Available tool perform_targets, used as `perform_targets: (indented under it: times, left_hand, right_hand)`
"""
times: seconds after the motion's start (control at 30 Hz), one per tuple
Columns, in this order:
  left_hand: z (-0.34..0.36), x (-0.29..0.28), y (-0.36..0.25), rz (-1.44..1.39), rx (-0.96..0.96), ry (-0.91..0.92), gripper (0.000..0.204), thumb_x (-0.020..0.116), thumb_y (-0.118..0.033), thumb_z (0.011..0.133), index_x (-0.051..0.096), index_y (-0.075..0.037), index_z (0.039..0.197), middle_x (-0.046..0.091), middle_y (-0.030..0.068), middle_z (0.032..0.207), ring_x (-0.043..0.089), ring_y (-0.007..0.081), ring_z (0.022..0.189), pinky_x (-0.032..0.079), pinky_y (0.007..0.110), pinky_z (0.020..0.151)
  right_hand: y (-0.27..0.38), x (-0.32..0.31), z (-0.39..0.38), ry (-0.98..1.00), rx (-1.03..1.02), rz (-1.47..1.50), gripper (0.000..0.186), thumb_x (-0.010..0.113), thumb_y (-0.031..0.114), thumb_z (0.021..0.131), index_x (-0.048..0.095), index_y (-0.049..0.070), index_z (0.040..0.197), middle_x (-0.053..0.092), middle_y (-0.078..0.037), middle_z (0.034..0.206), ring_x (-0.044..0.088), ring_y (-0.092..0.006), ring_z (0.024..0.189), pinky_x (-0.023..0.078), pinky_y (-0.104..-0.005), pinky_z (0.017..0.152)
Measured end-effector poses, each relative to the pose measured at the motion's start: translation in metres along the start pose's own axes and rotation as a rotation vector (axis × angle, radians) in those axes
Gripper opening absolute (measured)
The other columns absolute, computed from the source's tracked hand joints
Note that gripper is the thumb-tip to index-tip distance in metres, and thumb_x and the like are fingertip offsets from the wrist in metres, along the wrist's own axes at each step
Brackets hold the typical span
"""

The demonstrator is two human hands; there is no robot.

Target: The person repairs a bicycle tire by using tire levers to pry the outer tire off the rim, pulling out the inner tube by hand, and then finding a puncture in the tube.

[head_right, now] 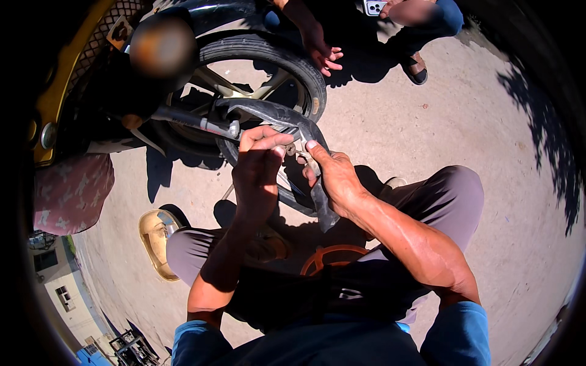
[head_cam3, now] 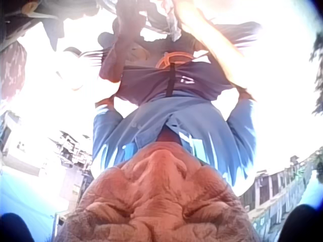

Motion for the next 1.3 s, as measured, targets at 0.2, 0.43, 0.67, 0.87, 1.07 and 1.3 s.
perform_targets:
  times: [0.2,0.43,0.67,0.87,1.07,1.3]
  left_hand:
    - [-0.004,-0.001,0.002,0.043,-0.005,-0.023,0.022,0.059,0.006,0.087,0.066,-0.001,0.108,0.058,0.0083,0.101,0.063,0.0139,0.084,0.049,0.026,0.071]
    - [-0.004,-0.002,0.002,-0.121,-0.067,-0.112,0.021,0.062,0.007,0.087,0.068,-0.002,0.105,0.066,0.0095,0.100,0.065,0.0132,0.086,0.050,0.024,0.072]
    - [-0.009,0.003,0.004,-0.205,-0.016,-0.135,0.015,0.064,0.003,0.088,0.065,-0.002,0.103,0.067,0.0101,0.101,0.064,0.0119,0.084,0.050,0.024,0.071]
    - [-0.005,-0.004,0.010,-0.021,0.062,-0.144,0.014,0.063,0.003,0.089,0.064,-0.003,0.102,0.068,0.0103,0.101,0.063,0.0109,0.079,0.048,0.022,0.066]
    - [-0.008,0.000,0.012,-0.229,-0.084,-0.140,0.016,0.061,0.004,0.090,0.063,-0.003,0.104,0.067,0.0095,0.100,0.061,0.0093,0.079,0.047,0.021,0.067]
    - [-0.005,-0.005,0.012,-0.111,0.008,-0.131,0.016,0.061,0.006,0.089,0.064,-0.001,0.103,0.067,0.0089,0.100,0.063,0.0109,0.086,0.049,0.022,0.073]
  right_hand:
    - [0.003,0.003,-0.003,-0.006,0.026,-0.004,0.044,0.057,0.043,0.097,0.067,0.001,0.091,0.055,-0.002,0.064,0.047,-0.0115,0.058,0.038,-0.0261,0.055]
    - [-0.001,0.000,0.003,0.007,0.013,0.004,0.042,0.057,0.045,0.096,0.063,0.004,0.087,0.056,-0.002,0.066,0.046,-0.0088,0.052,0.037,-0.0226,0.049]
    - [0.000,0.002,0.003,-0.015,0.022,0.033,0.042,0.058,0.044,0.096,0.066,0.002,0.093,0.056,-0.002,0.065,0.048,-0.0098,0.054,0.039,-0.0241,0.049]
    - [-0.002,0.001,0.004,0.009,0.025,0.014,0.043,0.059,0.045,0.095,0.065,0.002,0.096,0.057,-0.001,0.066,0.048,-0.0083,0.051,0.039,-0.0222,0.046]
    - [-0.001,0.000,0.003,0.016,0.014,0.020,0.041,0.059,0.044,0.096,0.064,0.003,0.093,0.056,-0.001,0.064,0.048,-0.0089,0.051,0.038,-0.0237,0.046]
    - [0.000,0.001,0.002,-0.017,0.012,-0.002,0.039,0.059,0.043,0.096,0.062,0.006,0.087,0.056,-0.001,0.063,0.047,-0.0098,0.050,0.038,-0.0249,0.046]
Point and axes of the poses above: each hand's wrist, its own z-axis towards the middle knuckle, its own x-axis out of the palm, y = z × x, the point moved 2 cm from there along z, towards the middle knuckle
